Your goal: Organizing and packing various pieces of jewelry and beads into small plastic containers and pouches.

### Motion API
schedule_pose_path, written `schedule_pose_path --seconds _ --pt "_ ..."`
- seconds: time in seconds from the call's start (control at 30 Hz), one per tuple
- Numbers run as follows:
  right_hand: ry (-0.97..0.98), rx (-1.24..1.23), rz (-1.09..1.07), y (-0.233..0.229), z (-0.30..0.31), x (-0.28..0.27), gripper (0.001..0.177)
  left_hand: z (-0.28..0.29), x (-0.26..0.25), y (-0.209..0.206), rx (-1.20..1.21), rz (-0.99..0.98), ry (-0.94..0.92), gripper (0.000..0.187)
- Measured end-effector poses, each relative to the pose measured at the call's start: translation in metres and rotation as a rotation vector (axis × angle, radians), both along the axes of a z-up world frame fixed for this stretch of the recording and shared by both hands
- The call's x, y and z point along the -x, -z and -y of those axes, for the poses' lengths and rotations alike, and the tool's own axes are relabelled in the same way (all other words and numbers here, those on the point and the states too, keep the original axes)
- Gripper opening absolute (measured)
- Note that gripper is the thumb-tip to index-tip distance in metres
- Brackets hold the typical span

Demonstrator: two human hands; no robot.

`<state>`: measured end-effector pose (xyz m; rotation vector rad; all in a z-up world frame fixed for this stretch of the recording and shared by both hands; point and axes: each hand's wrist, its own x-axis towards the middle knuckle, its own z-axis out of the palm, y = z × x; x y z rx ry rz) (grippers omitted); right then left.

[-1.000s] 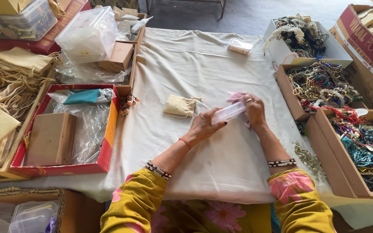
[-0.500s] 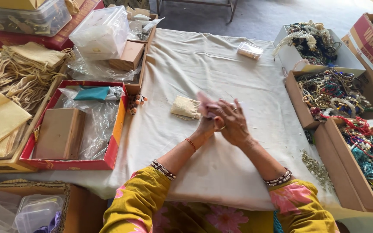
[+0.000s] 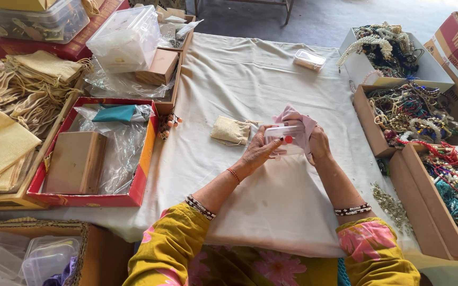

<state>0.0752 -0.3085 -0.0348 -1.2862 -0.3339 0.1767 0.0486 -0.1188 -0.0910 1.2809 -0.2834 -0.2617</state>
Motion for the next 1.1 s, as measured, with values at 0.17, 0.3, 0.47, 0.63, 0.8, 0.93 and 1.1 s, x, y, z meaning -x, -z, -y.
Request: schedule_pose_path --seconds 0.17,0.3,0.47,0.63,0.8,0.93,1.1 --pt "0.007 -0.134 -0.024 -0.013 -0.018 0.016 0.048 -0.006 -0.004 -0.003 0.170 -0.008 -0.185 0.051" --pt "0.021 -0.194 -0.053 0.010 -0.016 0.005 0.051 -0.007 0.005 -0.021 0.222 -0.004 -0.276 0.051" --pt "0.120 -0.243 0.001 0.017 -0.010 0.000 0.037 -0.008 -0.012 0.008 0.135 -0.018 -0.195 0.060" --pt "0.136 -0.216 0.014 0.016 -0.006 0.000 0.036 -0.003 0.015 -0.029 -0.029 -0.101 -0.004 0.083" --pt "0.128 -0.230 -0.011 0.022 -0.006 0.001 0.035 0.009 0.028 -0.027 0.072 -0.049 0.145 0.102" --pt "0.113 -0.245 -0.141 0.011 -0.014 0.006 0.037 0.007 0.025 -0.028 0.129 -0.004 0.130 0.093" --pt "0.073 -0.253 -0.138 0.017 -0.013 0.002 0.041 0.003 0.023 -0.036 0.152 -0.004 0.052 0.082"
